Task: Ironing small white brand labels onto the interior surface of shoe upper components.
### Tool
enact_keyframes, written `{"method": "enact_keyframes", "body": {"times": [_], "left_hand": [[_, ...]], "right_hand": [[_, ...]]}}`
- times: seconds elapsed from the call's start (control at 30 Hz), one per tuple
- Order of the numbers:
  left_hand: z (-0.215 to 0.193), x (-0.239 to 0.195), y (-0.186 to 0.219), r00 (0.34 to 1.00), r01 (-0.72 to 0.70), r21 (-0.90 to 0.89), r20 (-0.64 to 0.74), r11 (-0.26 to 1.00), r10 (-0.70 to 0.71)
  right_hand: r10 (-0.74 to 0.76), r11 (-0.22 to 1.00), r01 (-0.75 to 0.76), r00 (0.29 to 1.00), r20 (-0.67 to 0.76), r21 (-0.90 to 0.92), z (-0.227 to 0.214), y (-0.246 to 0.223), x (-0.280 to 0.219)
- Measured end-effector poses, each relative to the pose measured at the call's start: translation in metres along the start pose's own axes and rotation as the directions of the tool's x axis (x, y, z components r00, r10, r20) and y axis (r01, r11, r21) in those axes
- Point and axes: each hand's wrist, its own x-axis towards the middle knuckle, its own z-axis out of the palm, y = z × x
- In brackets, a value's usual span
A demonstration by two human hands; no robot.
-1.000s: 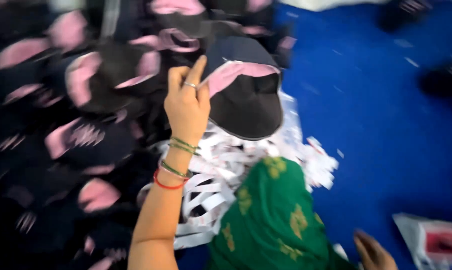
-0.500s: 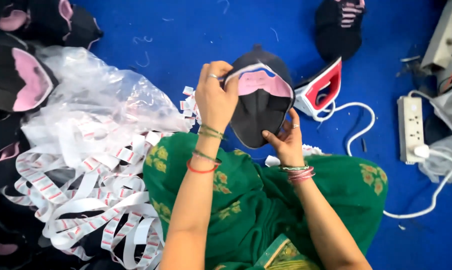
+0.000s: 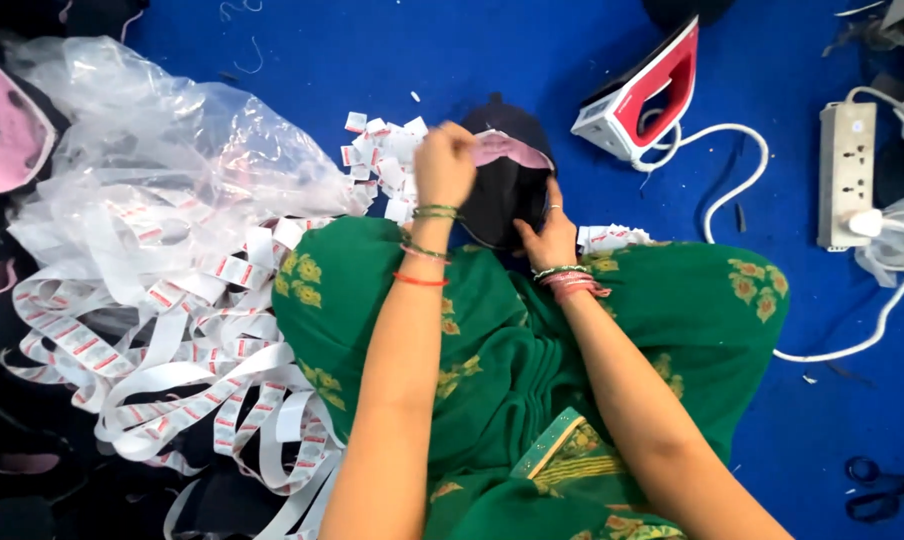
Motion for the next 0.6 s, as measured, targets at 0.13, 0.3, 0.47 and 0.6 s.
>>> {"method": "enact_keyframes", "body": {"times": [0.13,0.3,0.47,0.6], "left_hand": [[0.035,-0.048,-0.001,0.912,-0.179,0.278,0.407,0.944,0.054],[0.038,-0.066,0.001,0.836,-0.358,0.453,0.546,0.816,0.064],[0.041,-0.042,-0.021,0.8,-0.23,0.289,0.599,0.93,0.012],[-0.008,-0.024,0.026,0.792,0.071,0.252,0.573,0.965,-0.209]], "right_hand": [[0.383,0.894,-0.426,0.888,0.256,0.139,-0.021,-0.046,0.007],[0.186,0.909,-0.128,0.976,0.111,-0.396,-0.042,-0.059,-0.014],[-0.037,0.961,0.104,0.967,0.25,-0.257,-0.065,-0.093,-0.063],[-0.397,0.864,0.471,0.855,0.333,-0.178,-0.07,-0.113,-0.1]]}}
